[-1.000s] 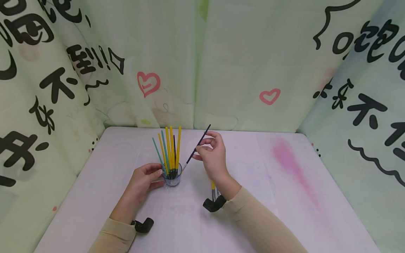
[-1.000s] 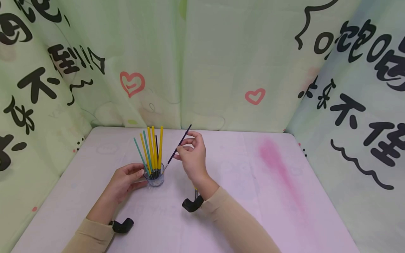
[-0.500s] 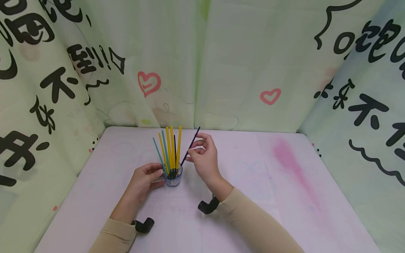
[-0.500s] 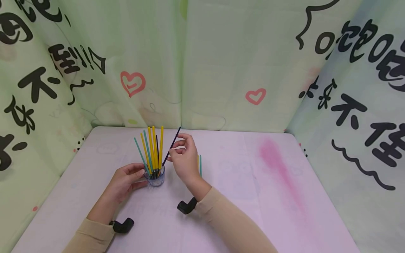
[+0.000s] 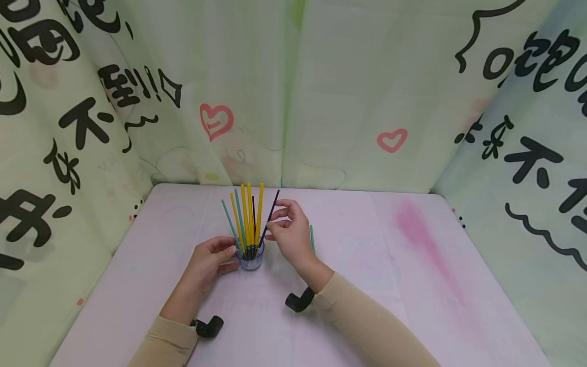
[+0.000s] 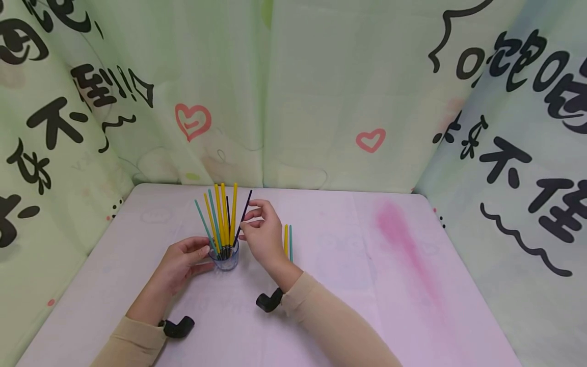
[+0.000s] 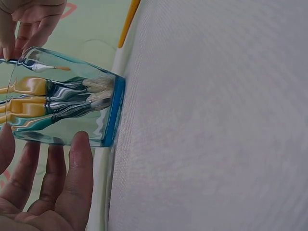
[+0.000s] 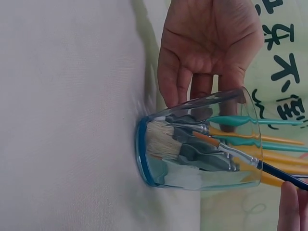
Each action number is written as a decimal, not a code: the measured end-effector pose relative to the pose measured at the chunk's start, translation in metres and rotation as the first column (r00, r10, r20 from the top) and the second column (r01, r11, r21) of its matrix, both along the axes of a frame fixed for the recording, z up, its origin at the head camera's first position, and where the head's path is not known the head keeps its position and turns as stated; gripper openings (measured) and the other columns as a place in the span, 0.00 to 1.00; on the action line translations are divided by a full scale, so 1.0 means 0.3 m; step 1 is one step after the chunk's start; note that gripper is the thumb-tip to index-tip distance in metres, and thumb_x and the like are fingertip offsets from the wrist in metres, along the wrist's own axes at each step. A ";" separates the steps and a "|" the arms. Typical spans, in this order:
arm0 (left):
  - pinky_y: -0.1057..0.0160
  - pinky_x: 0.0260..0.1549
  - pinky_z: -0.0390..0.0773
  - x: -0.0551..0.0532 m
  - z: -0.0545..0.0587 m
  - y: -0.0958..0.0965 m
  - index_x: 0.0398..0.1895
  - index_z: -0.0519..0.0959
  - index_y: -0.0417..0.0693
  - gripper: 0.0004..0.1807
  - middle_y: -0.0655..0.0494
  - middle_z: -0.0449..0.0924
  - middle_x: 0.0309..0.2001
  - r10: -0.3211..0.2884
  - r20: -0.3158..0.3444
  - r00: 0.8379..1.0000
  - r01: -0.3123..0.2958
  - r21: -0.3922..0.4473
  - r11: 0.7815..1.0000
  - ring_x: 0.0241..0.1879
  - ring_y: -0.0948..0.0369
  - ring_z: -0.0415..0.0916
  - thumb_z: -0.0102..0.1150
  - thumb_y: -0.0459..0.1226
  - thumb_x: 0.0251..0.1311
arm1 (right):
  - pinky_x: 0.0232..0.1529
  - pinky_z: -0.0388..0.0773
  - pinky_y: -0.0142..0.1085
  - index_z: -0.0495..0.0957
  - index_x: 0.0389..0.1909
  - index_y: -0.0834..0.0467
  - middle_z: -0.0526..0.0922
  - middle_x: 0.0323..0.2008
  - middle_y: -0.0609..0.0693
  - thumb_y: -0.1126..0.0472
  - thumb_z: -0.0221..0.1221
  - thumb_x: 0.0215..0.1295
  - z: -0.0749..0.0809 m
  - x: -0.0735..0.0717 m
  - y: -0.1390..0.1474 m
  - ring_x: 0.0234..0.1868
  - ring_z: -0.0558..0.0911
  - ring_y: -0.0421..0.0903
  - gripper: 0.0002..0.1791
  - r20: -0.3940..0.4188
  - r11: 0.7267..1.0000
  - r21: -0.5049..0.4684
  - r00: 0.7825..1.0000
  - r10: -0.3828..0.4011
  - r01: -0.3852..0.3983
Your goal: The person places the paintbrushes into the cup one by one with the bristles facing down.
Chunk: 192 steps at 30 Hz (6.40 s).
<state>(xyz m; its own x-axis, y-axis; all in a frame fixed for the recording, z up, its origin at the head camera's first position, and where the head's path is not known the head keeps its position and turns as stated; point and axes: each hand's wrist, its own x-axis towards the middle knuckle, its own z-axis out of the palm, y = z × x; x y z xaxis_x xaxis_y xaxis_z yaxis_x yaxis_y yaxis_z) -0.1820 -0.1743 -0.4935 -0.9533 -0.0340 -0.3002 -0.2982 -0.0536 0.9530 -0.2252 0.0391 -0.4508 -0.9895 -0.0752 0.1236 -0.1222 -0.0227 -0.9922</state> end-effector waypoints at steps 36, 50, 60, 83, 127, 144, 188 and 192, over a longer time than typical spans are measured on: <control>0.54 0.51 0.92 0.007 0.002 0.004 0.66 0.78 0.33 0.19 0.43 0.84 0.57 0.005 0.002 1.000 -0.005 -0.013 1.000 0.46 0.60 0.85 0.62 0.31 0.76 | 0.40 0.94 0.44 0.76 0.66 0.52 0.85 0.58 0.65 0.71 0.60 0.73 -0.066 0.007 0.103 0.52 0.89 0.67 0.24 0.123 0.993 0.116 0.992 0.004 -0.018; 0.55 0.50 0.93 0.006 0.000 0.001 0.65 0.78 0.31 0.19 0.46 0.85 0.53 0.003 -0.002 1.000 -0.003 0.003 1.000 0.45 0.61 0.84 0.62 0.30 0.76 | 0.35 0.93 0.44 0.76 0.67 0.52 0.84 0.57 0.67 0.71 0.60 0.72 -0.074 0.008 0.170 0.49 0.88 0.69 0.25 0.175 0.986 0.164 0.984 -0.022 -0.008; 0.55 0.50 0.92 0.004 -0.004 -0.001 0.66 0.77 0.31 0.19 0.44 0.85 0.55 0.000 0.001 1.000 0.000 -0.008 1.000 0.45 0.61 0.85 0.61 0.31 0.76 | 0.33 0.93 0.47 0.77 0.68 0.52 0.83 0.55 0.69 0.73 0.62 0.68 -0.091 0.003 0.226 0.44 0.88 0.64 0.28 0.191 0.986 0.166 0.980 -0.057 0.026; 0.53 0.52 0.92 0.000 -0.008 0.002 0.66 0.78 0.32 0.19 0.43 0.84 0.57 -0.003 -0.010 1.000 0.003 -0.020 1.000 0.46 0.61 0.85 0.62 0.31 0.76 | 0.30 0.92 0.43 0.72 0.74 0.54 0.82 0.49 0.59 0.70 0.67 0.67 -0.132 -0.030 0.337 0.33 0.86 0.57 0.35 0.244 0.931 0.362 0.959 -0.143 0.047; 0.54 0.50 0.92 -0.001 -0.015 0.001 0.66 0.78 0.33 0.20 0.43 0.84 0.56 0.001 0.003 1.000 -0.001 -0.019 1.000 0.45 0.60 0.85 0.63 0.32 0.76 | 0.22 0.86 0.33 0.76 0.68 0.58 0.82 0.36 0.53 0.71 0.72 0.59 -0.156 -0.064 0.335 0.18 0.80 0.42 0.34 0.313 0.777 0.626 0.935 -0.167 -0.071; 0.53 0.51 0.92 -0.007 -0.017 0.004 0.65 0.79 0.34 0.19 0.42 0.83 0.58 0.006 0.013 1.000 -0.006 -0.024 1.000 0.47 0.59 0.85 0.63 0.32 0.75 | 0.21 0.80 0.30 0.77 0.66 0.59 0.83 0.31 0.52 0.71 0.68 0.59 -0.143 -0.068 0.321 0.16 0.81 0.42 0.31 0.296 0.672 0.734 0.937 -0.189 -0.096; 0.52 0.52 0.92 -0.004 -0.010 0.000 0.66 0.78 0.33 0.20 0.42 0.83 0.57 0.000 0.016 1.000 0.000 -0.012 1.000 0.47 0.60 0.85 0.62 0.32 0.76 | 0.24 0.85 0.32 0.76 0.70 0.58 0.77 0.41 0.55 0.75 0.62 0.62 -0.125 -0.080 0.351 0.25 0.77 0.44 0.33 0.412 0.876 0.476 0.901 -0.137 -0.084; 0.52 0.52 0.92 -0.003 -0.012 0.000 0.66 0.78 0.33 0.19 0.42 0.84 0.57 0.003 0.017 1.000 -0.003 -0.010 1.000 0.47 0.60 0.85 0.62 0.32 0.76 | 0.25 0.84 0.32 0.76 0.70 0.57 0.76 0.41 0.54 0.75 0.63 0.63 -0.116 -0.076 0.347 0.25 0.75 0.45 0.33 0.386 0.882 0.468 0.909 -0.157 -0.046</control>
